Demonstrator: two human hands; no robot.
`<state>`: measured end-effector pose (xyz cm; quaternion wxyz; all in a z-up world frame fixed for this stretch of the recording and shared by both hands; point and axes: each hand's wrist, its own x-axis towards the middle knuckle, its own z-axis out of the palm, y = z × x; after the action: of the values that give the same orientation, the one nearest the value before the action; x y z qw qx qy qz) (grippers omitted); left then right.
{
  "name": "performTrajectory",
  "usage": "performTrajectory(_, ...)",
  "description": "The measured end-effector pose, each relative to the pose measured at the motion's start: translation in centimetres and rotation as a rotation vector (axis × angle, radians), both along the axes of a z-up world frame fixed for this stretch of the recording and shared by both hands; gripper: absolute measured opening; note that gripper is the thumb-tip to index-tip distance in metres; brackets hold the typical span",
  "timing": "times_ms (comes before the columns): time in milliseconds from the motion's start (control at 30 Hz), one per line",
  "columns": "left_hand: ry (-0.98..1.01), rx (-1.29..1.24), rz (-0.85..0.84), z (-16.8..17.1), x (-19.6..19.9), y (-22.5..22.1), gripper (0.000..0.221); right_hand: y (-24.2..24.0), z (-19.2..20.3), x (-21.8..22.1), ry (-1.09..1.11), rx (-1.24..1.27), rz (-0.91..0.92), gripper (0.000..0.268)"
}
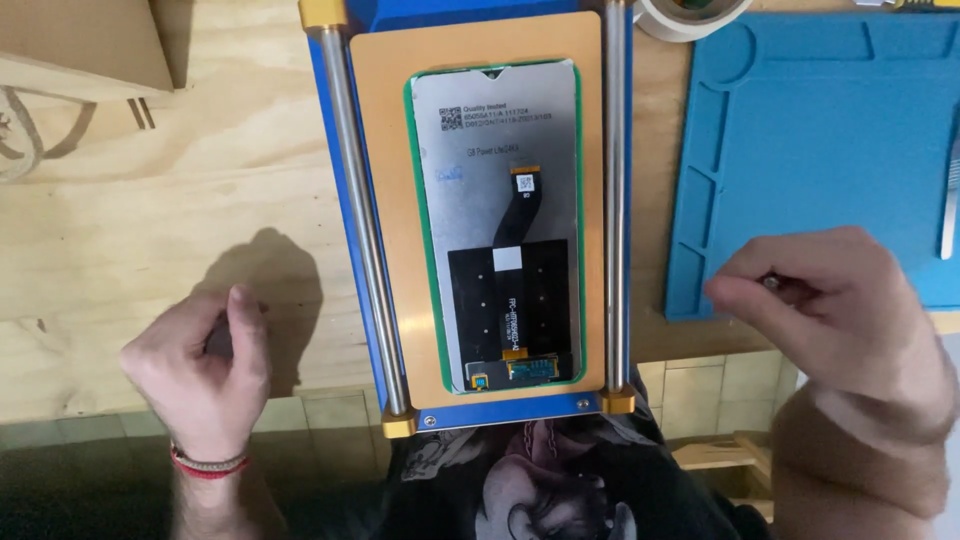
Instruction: Removing a mobile phone screen from its frame using a heating separator machine and a thin cutting wire.
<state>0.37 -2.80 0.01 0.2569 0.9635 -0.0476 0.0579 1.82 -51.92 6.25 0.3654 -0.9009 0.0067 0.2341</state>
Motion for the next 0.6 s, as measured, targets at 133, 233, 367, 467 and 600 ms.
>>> performTrajectory(133, 0.034, -0.049, 0.013, 0.5, 0.0, -0.5, 0.042, -0.5, -1.7, 1.2, -0.002, 0.051, 0.047, 0.024)
performTrajectory(233, 0.049, -0.079, -0.010, 0.8, 0.3, -1.0, 0.039, 0.0, -2.1, 1.8, 0.059, 0.069, 0.019, 0.027)
performTrajectory(367, 0.064, -0.089, -0.029, 0.4, 0.5, -1.3, 0.046, 0.2, -2.6, 1.5, 0.080, 0.112, -0.014, 0.027)
performTrajectory(467, 0.054, -0.032, 0.065, -1.0, 0.6, 0.3, 0.043, 0.4, -2.8, 0.9, 0.057, 0.198, 0.059, 0.030)
performTrajectory(600, 0.075, -0.030, 0.097, 0.0, 1.2, -0.3, 0.051, 0.8, -3.6, 0.7, 0.074, 0.219, 0.072, 0.034)
